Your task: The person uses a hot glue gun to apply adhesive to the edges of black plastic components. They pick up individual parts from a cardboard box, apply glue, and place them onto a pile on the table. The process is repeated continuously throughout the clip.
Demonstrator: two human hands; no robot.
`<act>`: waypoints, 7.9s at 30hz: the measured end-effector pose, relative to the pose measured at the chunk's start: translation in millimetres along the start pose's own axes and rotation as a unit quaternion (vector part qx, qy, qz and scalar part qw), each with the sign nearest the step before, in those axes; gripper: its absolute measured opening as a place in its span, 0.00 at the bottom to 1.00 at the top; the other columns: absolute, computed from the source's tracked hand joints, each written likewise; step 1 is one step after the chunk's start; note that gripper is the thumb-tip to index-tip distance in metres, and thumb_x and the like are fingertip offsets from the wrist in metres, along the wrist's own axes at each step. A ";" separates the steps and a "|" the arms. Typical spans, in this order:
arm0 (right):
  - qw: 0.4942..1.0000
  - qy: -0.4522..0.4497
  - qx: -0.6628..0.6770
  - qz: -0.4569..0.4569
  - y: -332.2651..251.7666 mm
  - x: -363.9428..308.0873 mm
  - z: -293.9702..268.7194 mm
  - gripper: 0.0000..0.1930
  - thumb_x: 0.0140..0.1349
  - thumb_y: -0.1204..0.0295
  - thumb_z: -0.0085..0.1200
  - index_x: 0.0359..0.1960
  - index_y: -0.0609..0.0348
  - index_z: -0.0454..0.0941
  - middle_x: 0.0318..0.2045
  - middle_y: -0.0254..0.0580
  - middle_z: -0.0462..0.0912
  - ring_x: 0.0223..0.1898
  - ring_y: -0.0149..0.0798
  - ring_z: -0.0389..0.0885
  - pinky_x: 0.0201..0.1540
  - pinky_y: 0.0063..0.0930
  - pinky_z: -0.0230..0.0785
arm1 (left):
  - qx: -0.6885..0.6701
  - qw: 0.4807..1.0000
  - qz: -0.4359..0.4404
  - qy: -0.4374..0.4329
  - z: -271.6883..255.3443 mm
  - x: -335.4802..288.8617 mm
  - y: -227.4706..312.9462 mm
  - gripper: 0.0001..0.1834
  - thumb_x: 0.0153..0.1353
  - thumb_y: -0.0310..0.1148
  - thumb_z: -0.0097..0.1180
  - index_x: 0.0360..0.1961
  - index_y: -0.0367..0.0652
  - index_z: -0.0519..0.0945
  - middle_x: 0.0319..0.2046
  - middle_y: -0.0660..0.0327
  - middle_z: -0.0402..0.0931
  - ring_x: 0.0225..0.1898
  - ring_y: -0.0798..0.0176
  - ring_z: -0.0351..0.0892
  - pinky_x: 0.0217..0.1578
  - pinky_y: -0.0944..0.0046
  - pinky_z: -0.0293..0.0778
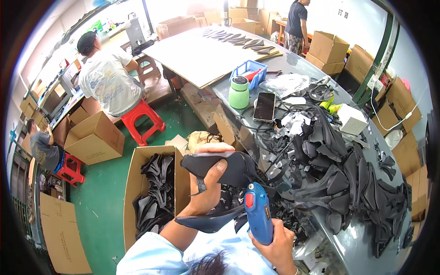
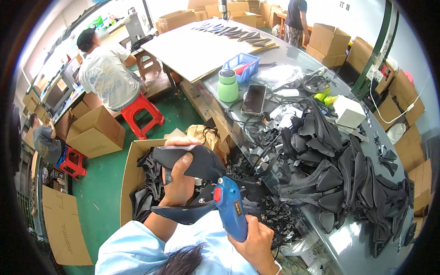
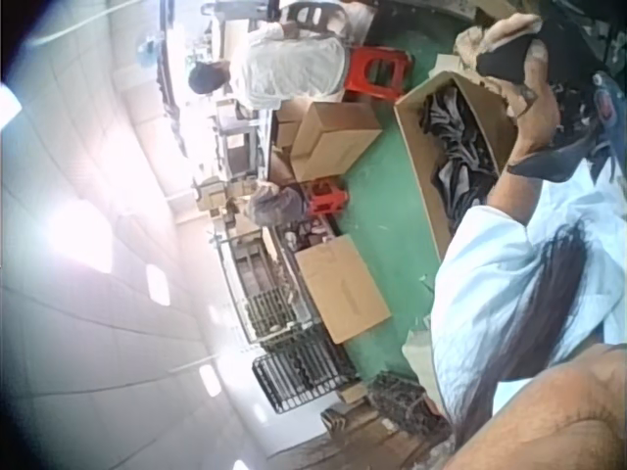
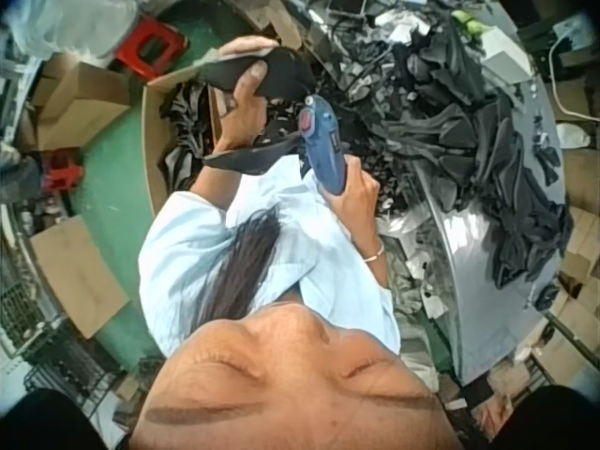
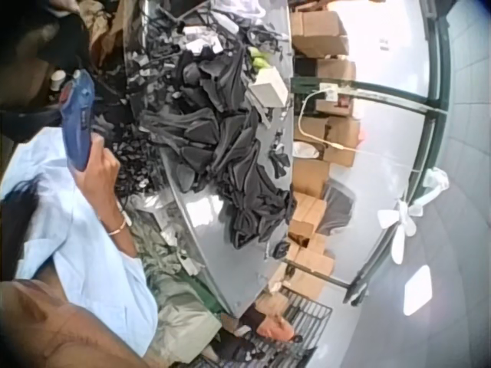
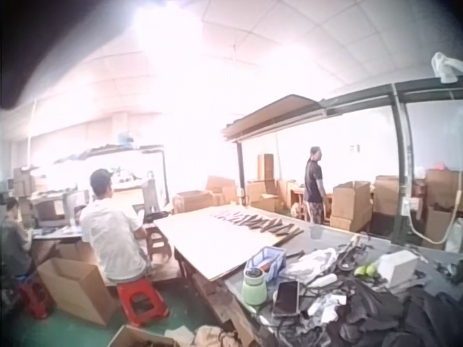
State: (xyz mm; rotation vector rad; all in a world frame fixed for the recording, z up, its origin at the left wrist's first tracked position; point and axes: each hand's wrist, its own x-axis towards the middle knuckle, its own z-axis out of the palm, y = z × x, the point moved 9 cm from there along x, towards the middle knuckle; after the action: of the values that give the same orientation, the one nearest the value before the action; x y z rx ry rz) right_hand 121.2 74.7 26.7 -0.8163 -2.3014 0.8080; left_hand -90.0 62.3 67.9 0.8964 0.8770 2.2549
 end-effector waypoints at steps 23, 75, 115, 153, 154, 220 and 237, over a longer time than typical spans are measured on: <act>0.998 0.054 -0.015 -0.015 -12.5 2.5 -10.5 0.23 0.37 0.71 0.67 0.34 0.65 0.68 0.18 0.45 0.75 0.18 0.46 0.75 0.23 0.34 0.66 | -0.001 0.999 -0.052 -0.004 20.2 -27.2 -7.0 0.15 0.55 0.16 0.43 0.45 0.36 0.63 0.46 0.51 0.71 0.51 0.59 0.69 0.56 0.59 0.61; 0.964 0.153 0.152 0.157 29.7 15.1 -35.4 0.24 0.41 0.67 0.69 0.35 0.62 0.67 0.20 0.39 0.76 0.21 0.34 0.76 0.27 0.28 0.68 | -0.170 0.954 -0.236 0.073 11.7 -76.2 -69.5 0.22 0.62 0.42 0.47 0.51 0.40 0.67 0.49 0.56 0.67 0.52 0.60 0.68 0.54 0.58 0.63; 0.986 0.042 -0.130 -0.091 -13.7 -12.4 -10.6 0.27 0.33 0.73 0.66 0.37 0.66 0.68 0.18 0.42 0.72 0.17 0.43 0.73 0.24 0.32 0.66 | 0.135 0.938 -0.295 -0.124 6.0 -6.5 3.0 0.15 0.51 0.26 0.55 0.41 0.34 0.73 0.40 0.55 0.76 0.42 0.66 0.75 0.46 0.67 0.69; 0.998 0.049 -0.007 0.032 25.9 -16.2 4.5 0.27 0.37 0.65 0.68 0.39 0.63 0.70 0.21 0.45 0.77 0.22 0.45 0.78 0.26 0.33 0.70 | 0.154 0.947 -0.266 -0.090 -40.5 -52.5 -183.0 0.07 0.59 0.34 0.53 0.32 0.41 0.75 0.27 0.64 0.75 0.29 0.74 0.73 0.29 0.73 0.69; 0.996 0.073 0.004 0.047 34.7 -23.4 -0.6 0.27 0.37 0.65 0.68 0.39 0.64 0.70 0.22 0.45 0.77 0.22 0.44 0.78 0.26 0.33 0.71 | 0.215 0.926 -0.290 -0.108 4.3 -46.6 -181.5 0.07 0.58 0.32 0.54 0.32 0.39 0.76 0.25 0.65 0.74 0.28 0.73 0.72 0.29 0.72 0.69; 0.993 0.050 0.027 0.103 32.9 -17.6 1.4 0.28 0.39 0.63 0.70 0.35 0.64 0.66 0.20 0.47 0.78 0.21 0.43 0.80 0.26 0.32 0.71 | -0.115 0.974 -0.191 0.027 26.5 -59.4 -82.1 0.38 0.62 0.59 0.35 0.60 0.36 0.57 0.55 0.52 0.64 0.54 0.57 0.66 0.57 0.56 0.60; 0.996 0.045 0.020 0.071 -6.4 -12.2 1.1 0.27 0.41 0.63 0.68 0.40 0.63 0.67 0.24 0.55 0.77 0.25 0.56 0.77 0.28 0.41 0.70 | 0.059 0.996 -0.023 -0.055 12.7 -83.2 -72.9 0.42 0.59 0.63 0.36 0.63 0.44 0.46 0.57 0.48 0.61 0.56 0.56 0.65 0.56 0.56 0.63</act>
State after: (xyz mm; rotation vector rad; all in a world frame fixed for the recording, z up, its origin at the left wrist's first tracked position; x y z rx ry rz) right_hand 126.3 61.8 26.7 -0.9881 -2.1613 0.8578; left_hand -10.7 56.2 -10.0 1.0335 0.9788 2.1113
